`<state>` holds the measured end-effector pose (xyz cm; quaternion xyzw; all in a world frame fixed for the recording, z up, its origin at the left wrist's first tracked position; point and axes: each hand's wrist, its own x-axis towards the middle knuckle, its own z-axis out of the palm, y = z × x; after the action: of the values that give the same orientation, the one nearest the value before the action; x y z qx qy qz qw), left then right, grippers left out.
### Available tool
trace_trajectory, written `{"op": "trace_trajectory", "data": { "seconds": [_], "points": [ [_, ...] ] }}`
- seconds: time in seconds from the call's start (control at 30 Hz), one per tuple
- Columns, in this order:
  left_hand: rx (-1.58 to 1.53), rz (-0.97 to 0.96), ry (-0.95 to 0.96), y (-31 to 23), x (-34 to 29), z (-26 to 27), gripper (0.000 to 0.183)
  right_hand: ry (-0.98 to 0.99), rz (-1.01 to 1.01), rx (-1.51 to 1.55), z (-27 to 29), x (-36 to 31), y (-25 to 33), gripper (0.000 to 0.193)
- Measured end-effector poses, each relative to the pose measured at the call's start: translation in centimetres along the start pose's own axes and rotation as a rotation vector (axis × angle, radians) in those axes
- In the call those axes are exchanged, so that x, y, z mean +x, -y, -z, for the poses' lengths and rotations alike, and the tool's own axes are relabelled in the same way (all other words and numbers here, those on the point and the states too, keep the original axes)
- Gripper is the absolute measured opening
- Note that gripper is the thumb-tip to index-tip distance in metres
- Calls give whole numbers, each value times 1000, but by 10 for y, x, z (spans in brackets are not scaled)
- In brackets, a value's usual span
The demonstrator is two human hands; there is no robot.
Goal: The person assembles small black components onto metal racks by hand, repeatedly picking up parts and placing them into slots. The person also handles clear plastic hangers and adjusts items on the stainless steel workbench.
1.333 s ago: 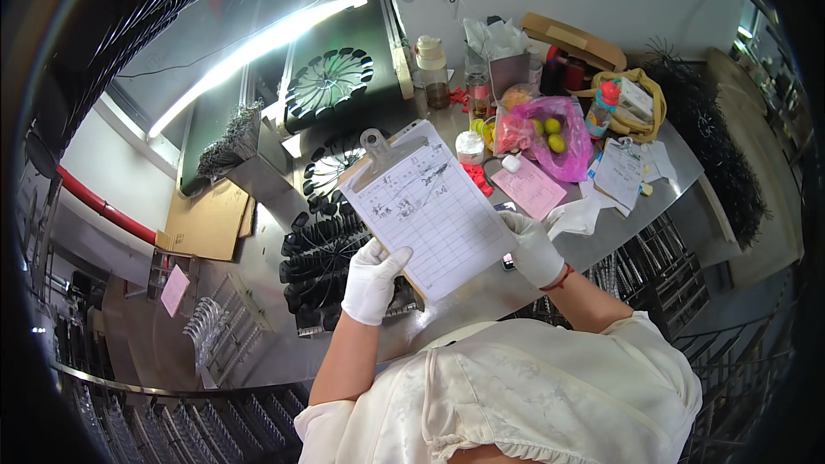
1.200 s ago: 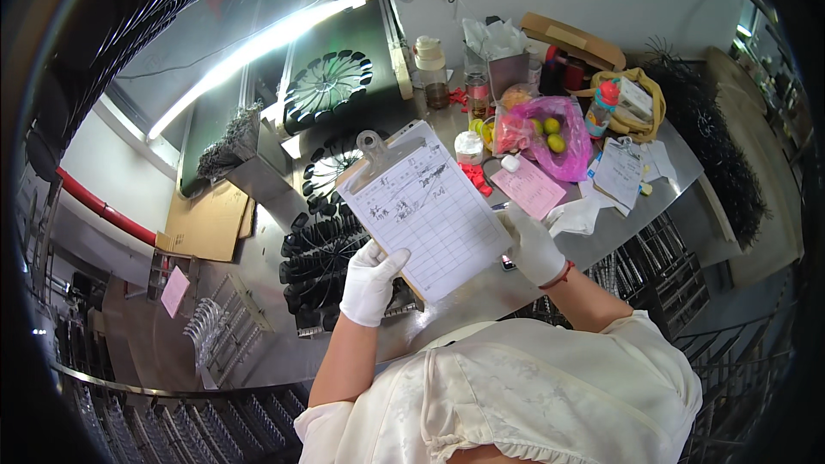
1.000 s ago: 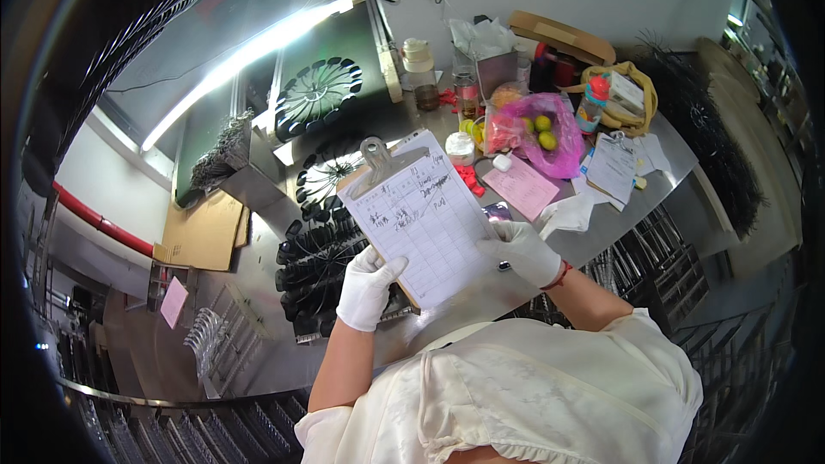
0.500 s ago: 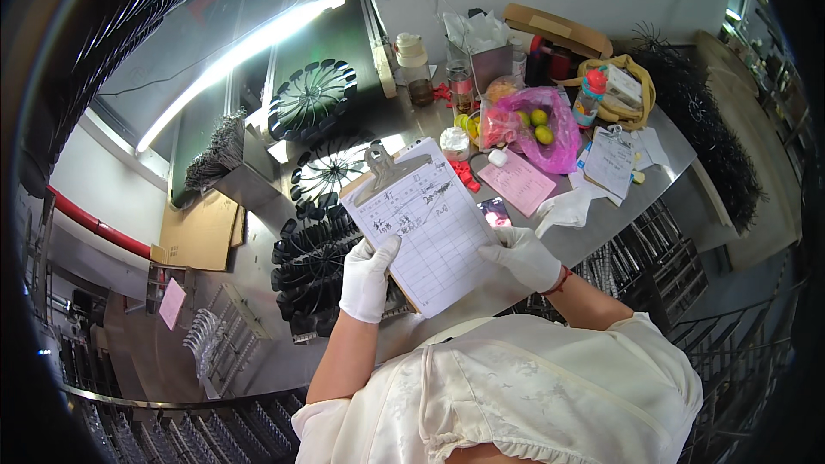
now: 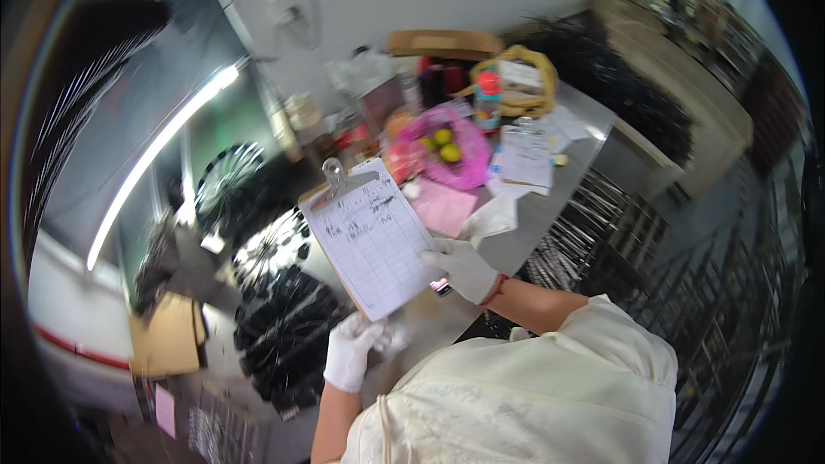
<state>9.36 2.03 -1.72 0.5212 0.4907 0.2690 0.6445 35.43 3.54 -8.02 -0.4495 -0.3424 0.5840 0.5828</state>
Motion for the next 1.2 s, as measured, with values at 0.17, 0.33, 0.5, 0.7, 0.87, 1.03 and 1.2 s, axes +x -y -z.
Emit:
{"op": "trace_trajectory", "data": {
  "seconds": [0.17, 0.33, 0.5, 0.7, 0.87, 1.03, 1.2],
  "points": [
    [22, -4, 49, 19, -3, -1, 18, -566, -30, 318, 86, 38, 20, 23],
    [-114, -37, -39, 31, -7, 20, 17, -1110, 314, 166, 202, 59, 37, 23],
    [-213, -48, -116, 31, -11, 27, 18, -1148, 162, -23, 323, 84, 0, 32],
    [-62, -61, -116, 17, -20, 43, 26, -1484, -98, -1074, 335, 89, 16, 62],
    [-171, -75, -229, 14, -41, 72, 21, -1194, 439, -1154, 198, 112, 35, 33],
    [-199, -83, -426, 14, -79, 113, 20, -310, 492, -782, 27, 199, -29, 26],
    [-227, -52, -620, 25, -122, 156, 19, 195, 397, -1032, -157, 271, -95, 30]
  ]
}}
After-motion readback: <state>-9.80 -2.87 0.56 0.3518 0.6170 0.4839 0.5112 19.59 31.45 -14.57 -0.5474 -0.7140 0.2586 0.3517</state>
